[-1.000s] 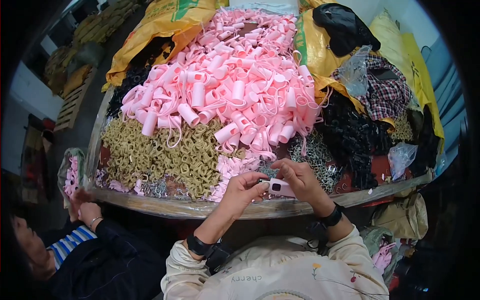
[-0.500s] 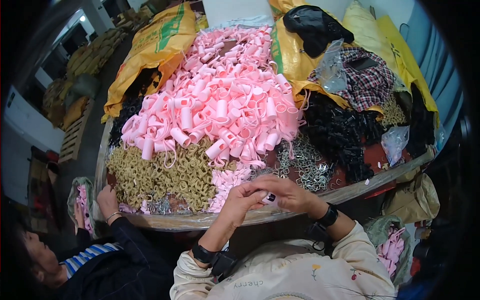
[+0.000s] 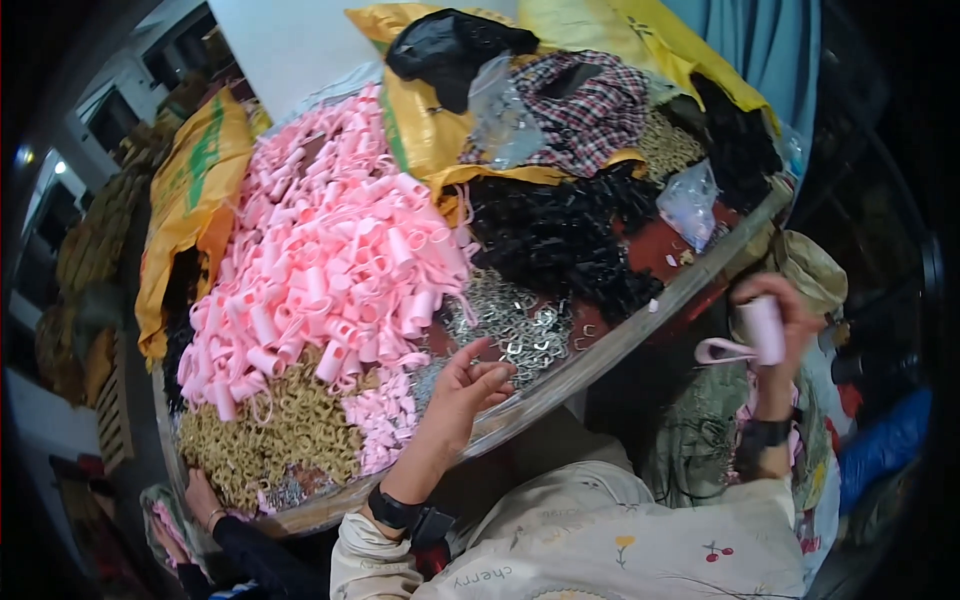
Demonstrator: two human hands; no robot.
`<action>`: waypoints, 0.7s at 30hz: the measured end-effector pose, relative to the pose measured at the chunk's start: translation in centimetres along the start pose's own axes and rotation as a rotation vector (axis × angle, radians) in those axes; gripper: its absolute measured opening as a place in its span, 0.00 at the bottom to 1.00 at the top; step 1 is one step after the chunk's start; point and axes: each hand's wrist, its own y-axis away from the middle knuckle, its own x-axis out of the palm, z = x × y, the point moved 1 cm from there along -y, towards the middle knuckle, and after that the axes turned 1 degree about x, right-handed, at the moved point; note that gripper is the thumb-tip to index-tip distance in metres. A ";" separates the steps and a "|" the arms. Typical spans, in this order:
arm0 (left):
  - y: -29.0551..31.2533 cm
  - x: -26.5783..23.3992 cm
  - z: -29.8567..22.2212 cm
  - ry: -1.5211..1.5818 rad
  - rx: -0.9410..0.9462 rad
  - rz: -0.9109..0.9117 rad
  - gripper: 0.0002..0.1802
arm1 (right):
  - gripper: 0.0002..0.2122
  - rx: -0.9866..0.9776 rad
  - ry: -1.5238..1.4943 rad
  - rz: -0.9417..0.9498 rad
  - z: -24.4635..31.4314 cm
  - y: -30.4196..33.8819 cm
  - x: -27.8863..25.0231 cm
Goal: The person picks up a black component and a metal ring, fits the ring onto the component, and then inserts the assembly into a pink plastic sleeve. After completing the assembly, the person sets it aside and reaches for another black component.
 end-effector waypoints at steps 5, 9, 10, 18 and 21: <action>-5.2 2.9 2.0 -0.165 0.018 0.119 0.23 | 0.23 0.126 0.058 -0.362 1.5 8.9 -17.3; -9.6 6.7 3.1 -0.786 0.297 0.238 0.23 | 0.17 0.689 0.715 -0.296 -1.5 16.3 -25.1; -10.5 7.8 3.3 -1.014 0.559 0.291 0.22 | 0.16 0.600 1.159 -0.074 -1.5 16.5 -23.2; -16.1 10.8 7.6 -1.652 0.795 0.436 0.16 | 0.16 0.361 1.180 0.091 -3.6 8.9 -14.4; -15.7 9.8 6.5 -1.489 0.772 0.398 0.14 | 0.15 0.343 0.908 0.220 -3.3 4.4 -9.0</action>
